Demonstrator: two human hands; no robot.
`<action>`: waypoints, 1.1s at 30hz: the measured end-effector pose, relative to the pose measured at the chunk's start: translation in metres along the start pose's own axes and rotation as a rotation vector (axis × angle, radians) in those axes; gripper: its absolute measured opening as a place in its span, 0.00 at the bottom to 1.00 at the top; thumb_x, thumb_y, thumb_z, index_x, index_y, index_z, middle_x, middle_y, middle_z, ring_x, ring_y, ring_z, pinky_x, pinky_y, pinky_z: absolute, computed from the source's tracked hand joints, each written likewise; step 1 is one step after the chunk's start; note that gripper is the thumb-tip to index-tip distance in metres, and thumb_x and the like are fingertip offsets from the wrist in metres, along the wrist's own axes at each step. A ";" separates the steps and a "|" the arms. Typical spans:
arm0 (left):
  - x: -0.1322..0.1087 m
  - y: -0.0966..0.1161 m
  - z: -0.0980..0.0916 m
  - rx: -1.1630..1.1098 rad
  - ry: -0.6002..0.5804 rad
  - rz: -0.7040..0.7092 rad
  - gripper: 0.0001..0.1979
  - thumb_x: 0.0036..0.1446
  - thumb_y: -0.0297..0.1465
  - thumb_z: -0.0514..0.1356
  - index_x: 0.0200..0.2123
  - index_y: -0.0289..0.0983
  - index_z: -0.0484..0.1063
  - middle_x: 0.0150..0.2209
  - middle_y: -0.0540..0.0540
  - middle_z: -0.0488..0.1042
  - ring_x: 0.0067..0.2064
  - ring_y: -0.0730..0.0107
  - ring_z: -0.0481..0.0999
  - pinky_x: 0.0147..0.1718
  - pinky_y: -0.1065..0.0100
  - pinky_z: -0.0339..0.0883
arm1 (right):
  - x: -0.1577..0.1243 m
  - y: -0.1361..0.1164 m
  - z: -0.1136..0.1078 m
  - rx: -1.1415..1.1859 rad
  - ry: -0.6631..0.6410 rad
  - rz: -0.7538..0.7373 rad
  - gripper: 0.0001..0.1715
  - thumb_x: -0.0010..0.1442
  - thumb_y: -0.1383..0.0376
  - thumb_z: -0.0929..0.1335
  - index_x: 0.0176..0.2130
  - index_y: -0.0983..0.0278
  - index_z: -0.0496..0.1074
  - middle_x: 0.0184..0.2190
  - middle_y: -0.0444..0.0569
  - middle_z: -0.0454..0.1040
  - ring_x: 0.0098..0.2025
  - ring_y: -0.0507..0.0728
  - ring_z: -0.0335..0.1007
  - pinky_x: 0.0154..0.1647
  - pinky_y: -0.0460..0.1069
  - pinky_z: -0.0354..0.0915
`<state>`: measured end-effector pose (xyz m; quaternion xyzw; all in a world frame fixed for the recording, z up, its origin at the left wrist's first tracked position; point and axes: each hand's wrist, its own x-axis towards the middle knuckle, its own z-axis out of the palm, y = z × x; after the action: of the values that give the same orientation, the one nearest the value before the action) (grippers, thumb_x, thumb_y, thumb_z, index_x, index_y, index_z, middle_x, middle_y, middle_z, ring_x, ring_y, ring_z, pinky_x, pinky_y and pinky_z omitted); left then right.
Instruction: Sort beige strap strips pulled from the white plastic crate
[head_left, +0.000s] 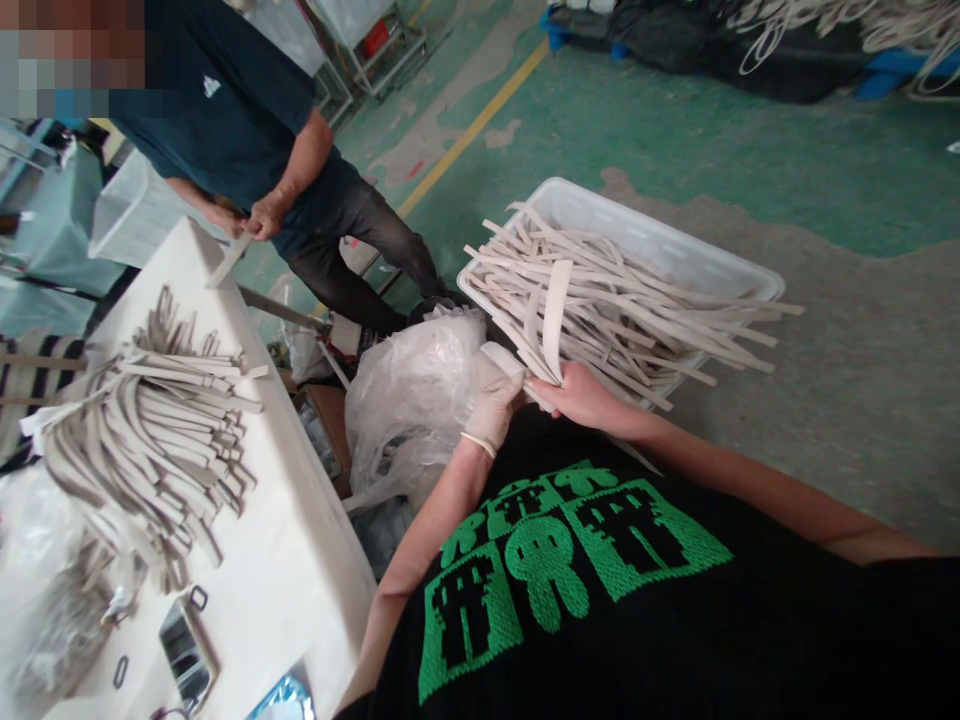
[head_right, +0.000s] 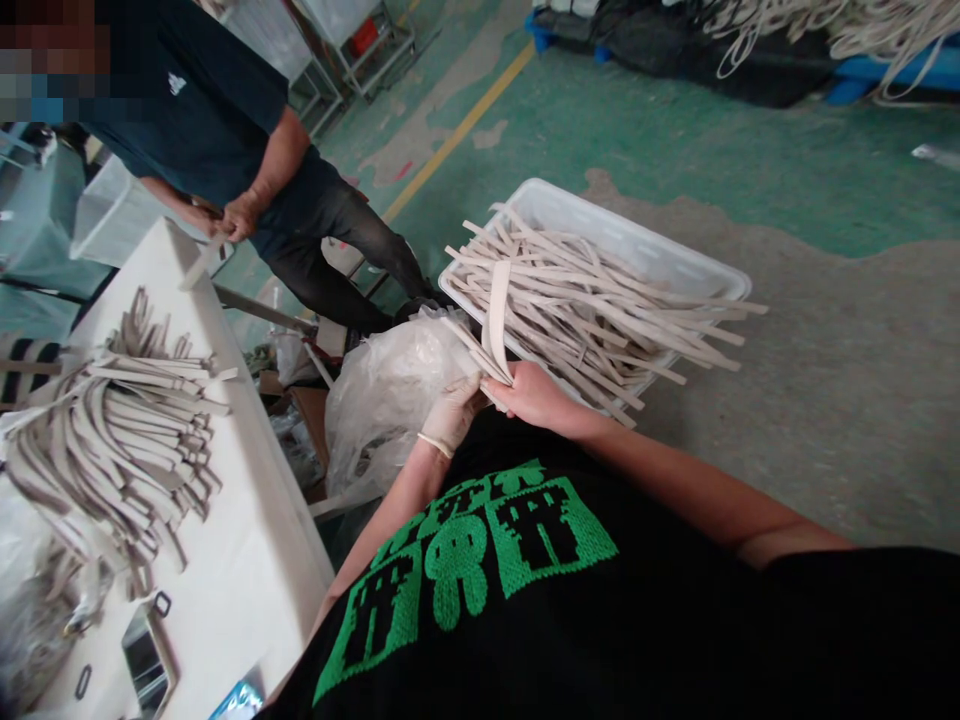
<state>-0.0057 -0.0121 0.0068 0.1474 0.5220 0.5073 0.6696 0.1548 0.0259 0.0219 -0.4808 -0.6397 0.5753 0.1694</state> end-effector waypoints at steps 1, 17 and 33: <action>-0.001 -0.002 0.001 0.019 -0.007 0.012 0.19 0.45 0.42 0.76 0.35 0.34 0.83 0.39 0.39 0.84 0.54 0.47 0.80 0.58 0.52 0.71 | 0.005 0.000 0.000 0.021 0.017 -0.011 0.20 0.64 0.55 0.66 0.26 0.64 0.73 0.18 0.47 0.74 0.19 0.54 0.69 0.21 0.47 0.64; -0.021 0.007 -0.004 0.040 -0.070 -0.086 0.25 0.49 0.50 0.73 0.41 0.35 0.82 0.32 0.41 0.82 0.41 0.54 0.83 0.48 0.55 0.75 | 0.034 0.003 0.001 0.277 0.027 -0.211 0.18 0.52 0.51 0.75 0.33 0.64 0.80 0.34 0.50 0.82 0.41 0.61 0.78 0.41 0.51 0.73; 0.034 -0.010 0.010 -0.528 0.047 -0.194 0.31 0.69 0.53 0.49 0.47 0.32 0.77 0.39 0.39 0.80 0.35 0.68 0.80 0.41 0.68 0.73 | -0.066 -0.050 -0.066 0.282 -0.030 0.027 0.12 0.52 0.52 0.72 0.31 0.57 0.72 0.14 0.40 0.63 0.17 0.54 0.59 0.23 0.52 0.65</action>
<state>0.0056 0.0151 -0.0153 -0.0948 0.3988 0.5625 0.7180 0.2158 0.0164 0.1075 -0.4522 -0.5483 0.6689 0.2178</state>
